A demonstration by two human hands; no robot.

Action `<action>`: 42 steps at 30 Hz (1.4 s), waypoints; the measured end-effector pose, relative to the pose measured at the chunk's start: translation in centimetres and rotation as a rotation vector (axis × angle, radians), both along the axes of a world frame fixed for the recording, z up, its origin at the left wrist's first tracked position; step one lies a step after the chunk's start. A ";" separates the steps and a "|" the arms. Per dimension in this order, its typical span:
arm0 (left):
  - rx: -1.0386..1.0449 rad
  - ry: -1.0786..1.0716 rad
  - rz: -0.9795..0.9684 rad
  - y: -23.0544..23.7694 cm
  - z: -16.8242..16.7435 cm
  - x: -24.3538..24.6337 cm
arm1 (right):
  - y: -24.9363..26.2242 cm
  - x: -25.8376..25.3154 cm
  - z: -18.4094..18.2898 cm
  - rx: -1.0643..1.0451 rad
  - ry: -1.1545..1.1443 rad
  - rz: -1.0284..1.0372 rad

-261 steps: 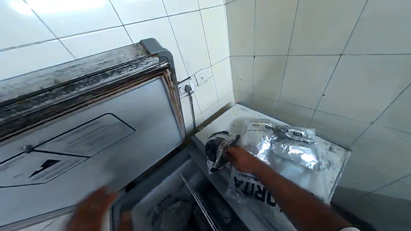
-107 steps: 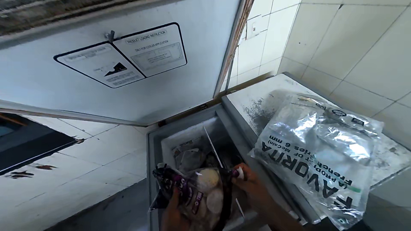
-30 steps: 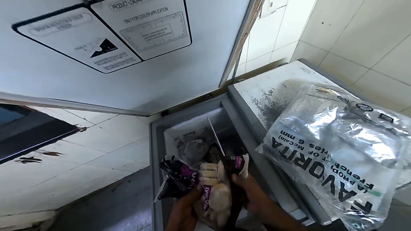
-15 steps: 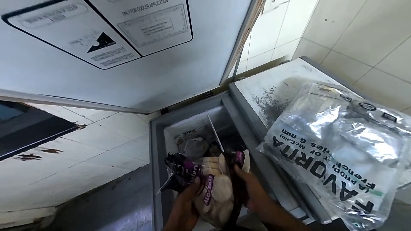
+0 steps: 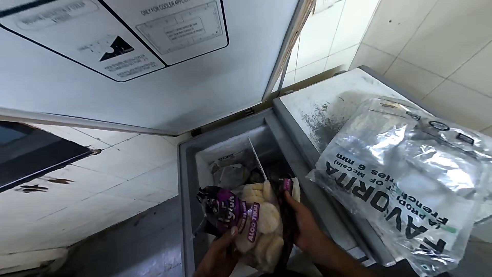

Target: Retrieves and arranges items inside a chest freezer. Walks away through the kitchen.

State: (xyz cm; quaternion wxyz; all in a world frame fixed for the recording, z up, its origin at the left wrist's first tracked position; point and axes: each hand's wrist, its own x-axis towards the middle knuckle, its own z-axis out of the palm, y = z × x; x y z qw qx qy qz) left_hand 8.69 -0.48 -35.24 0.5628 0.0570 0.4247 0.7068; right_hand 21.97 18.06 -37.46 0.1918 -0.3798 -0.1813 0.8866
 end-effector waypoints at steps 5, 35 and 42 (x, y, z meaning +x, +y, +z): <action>-0.137 0.097 0.055 0.8 0.0 0.3 | 0.2 0.0 0.6 -0.031 -0.013 0.019; -0.069 0.086 0.278 0.5 0.9 0.3 | -2.8 4.1 -1.8 0.574 0.236 0.468; 0.010 0.099 0.295 0.0 1.0 0.5 | -1.9 4.6 -2.3 0.395 0.331 0.376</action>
